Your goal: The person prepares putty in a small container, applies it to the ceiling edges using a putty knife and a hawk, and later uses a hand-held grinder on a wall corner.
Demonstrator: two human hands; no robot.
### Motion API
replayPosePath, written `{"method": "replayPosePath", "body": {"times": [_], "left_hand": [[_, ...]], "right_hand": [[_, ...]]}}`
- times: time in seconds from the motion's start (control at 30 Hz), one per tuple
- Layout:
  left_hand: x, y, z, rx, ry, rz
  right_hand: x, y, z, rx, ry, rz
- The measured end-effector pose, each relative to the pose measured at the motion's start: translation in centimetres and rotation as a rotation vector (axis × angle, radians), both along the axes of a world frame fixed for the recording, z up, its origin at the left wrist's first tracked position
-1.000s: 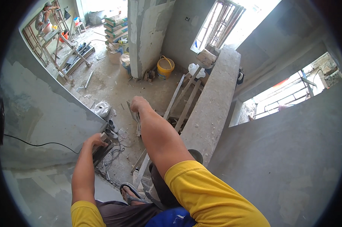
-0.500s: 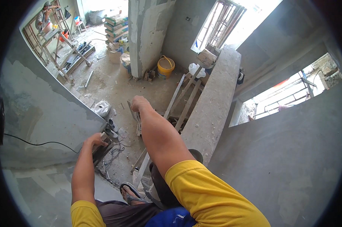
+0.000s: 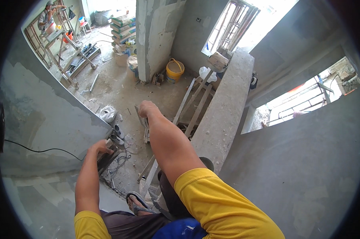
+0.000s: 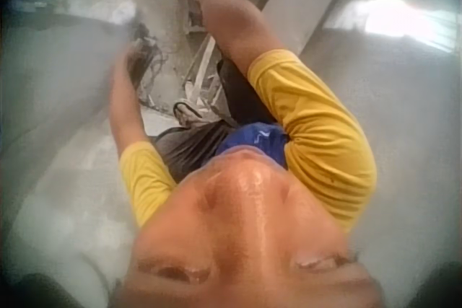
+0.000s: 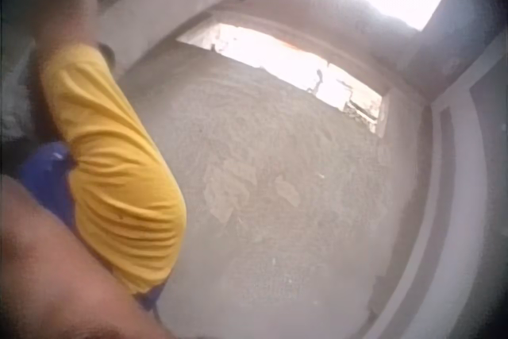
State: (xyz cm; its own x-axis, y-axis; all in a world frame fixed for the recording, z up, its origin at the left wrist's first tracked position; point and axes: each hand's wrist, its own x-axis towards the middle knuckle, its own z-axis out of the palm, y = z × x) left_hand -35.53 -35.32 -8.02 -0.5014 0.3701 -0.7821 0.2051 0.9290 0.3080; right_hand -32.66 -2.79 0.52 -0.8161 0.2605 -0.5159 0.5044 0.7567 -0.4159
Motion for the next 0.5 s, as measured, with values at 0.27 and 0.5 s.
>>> {"method": "replayPosePath", "body": {"times": [0.27,0.5], "left_hand": [[0.4,0.6,1.2,-0.012,0.01,-0.008],[-0.1,0.0,-0.4,0.002,0.023,-0.026]], "right_hand": [[-0.1,0.0,0.4,-0.028,-0.109,-0.038],[0.1,-0.2,-0.1,0.011,0.008,-0.016]]}}
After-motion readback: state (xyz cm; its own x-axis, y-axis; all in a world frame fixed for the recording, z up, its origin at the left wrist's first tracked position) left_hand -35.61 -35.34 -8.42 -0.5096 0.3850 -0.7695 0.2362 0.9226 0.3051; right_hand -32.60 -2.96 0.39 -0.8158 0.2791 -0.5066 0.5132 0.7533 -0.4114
